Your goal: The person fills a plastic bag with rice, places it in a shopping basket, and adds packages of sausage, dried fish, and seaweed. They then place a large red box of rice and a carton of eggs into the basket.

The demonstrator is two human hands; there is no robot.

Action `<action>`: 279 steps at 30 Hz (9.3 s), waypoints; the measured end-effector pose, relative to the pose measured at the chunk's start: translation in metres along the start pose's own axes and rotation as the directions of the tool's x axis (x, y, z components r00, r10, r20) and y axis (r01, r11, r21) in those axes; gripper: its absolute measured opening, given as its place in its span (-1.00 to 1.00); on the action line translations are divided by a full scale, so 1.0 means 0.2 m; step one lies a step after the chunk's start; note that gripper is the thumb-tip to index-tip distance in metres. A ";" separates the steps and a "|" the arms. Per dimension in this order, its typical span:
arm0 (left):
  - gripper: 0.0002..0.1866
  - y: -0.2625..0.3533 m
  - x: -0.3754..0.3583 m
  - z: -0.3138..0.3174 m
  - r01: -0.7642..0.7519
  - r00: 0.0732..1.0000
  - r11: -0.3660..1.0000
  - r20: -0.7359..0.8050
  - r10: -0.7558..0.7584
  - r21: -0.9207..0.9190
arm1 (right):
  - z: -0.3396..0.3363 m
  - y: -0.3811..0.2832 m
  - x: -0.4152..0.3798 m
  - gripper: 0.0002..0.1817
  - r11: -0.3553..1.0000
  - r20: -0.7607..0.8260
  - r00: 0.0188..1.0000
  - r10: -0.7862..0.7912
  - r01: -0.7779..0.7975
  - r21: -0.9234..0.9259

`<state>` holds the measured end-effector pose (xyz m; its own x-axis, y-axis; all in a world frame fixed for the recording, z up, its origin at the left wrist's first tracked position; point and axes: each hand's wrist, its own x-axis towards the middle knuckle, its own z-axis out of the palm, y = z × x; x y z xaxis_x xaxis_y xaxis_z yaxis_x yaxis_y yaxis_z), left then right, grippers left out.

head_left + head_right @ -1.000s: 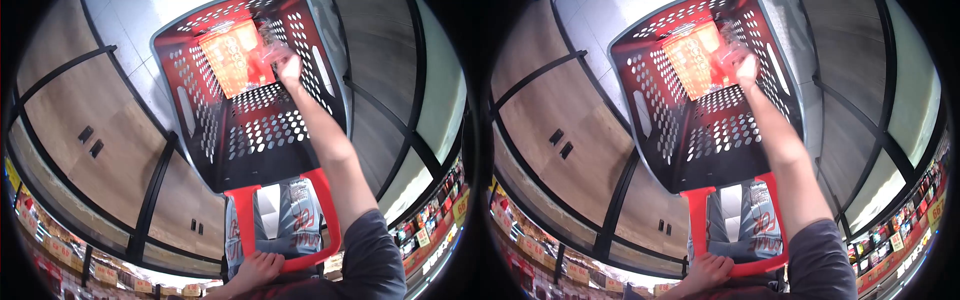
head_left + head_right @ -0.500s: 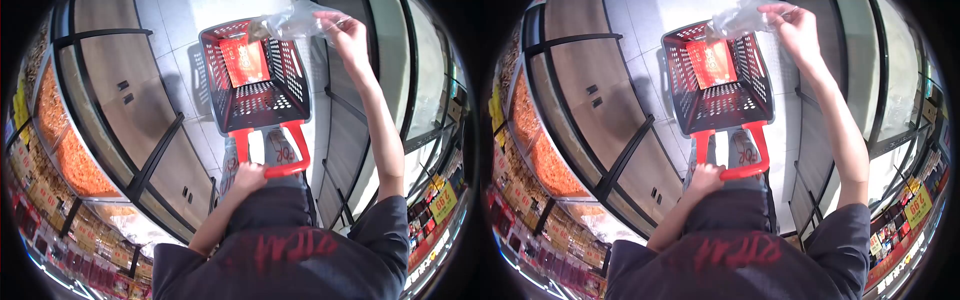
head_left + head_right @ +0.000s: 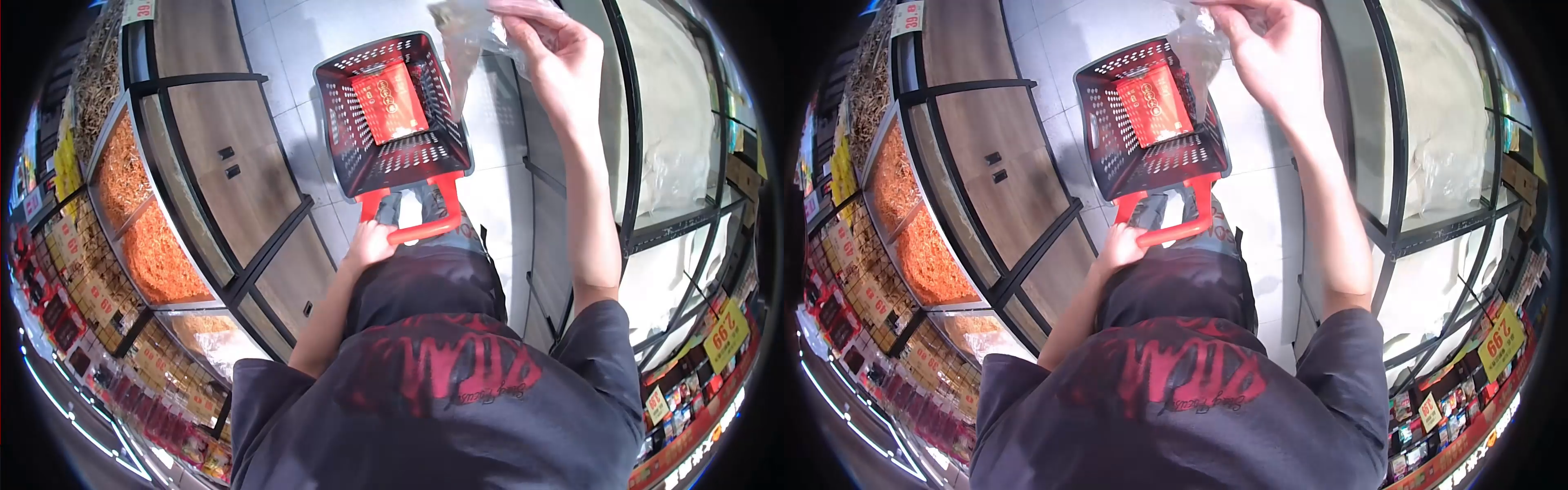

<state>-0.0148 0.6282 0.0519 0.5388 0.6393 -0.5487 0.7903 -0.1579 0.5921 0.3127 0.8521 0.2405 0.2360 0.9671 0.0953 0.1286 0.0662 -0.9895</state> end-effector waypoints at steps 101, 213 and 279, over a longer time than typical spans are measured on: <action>-0.17 0.39 -0.77 -0.90 -0.478 0.875 -0.205 -0.443 -0.194 -0.854 | 0.81 -0.58 -0.88 -0.88 0.966 0.540 0.801 -0.258 0.211 0.148; -0.53 -0.40 -3.43 0.02 -0.840 -0.490 0.483 -0.034 -0.871 -0.246 | 3.69 -1.24 -3.40 0.06 0.901 -0.170 -0.985 -0.028 -0.098 0.423; -0.53 -1.87 0.31 -4.07 -0.505 0.623 0.511 -0.703 -0.341 -0.696 | 3.60 -0.32 2.16 -0.47 0.975 0.800 0.591 0.099 -0.220 0.042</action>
<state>-0.5145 1.3395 0.2779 -0.1392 0.9818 -0.1289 -0.0711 0.1200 0.9902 -0.2876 1.4421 0.2657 -0.6187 0.7751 -0.1285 0.0331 -0.1377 -0.9899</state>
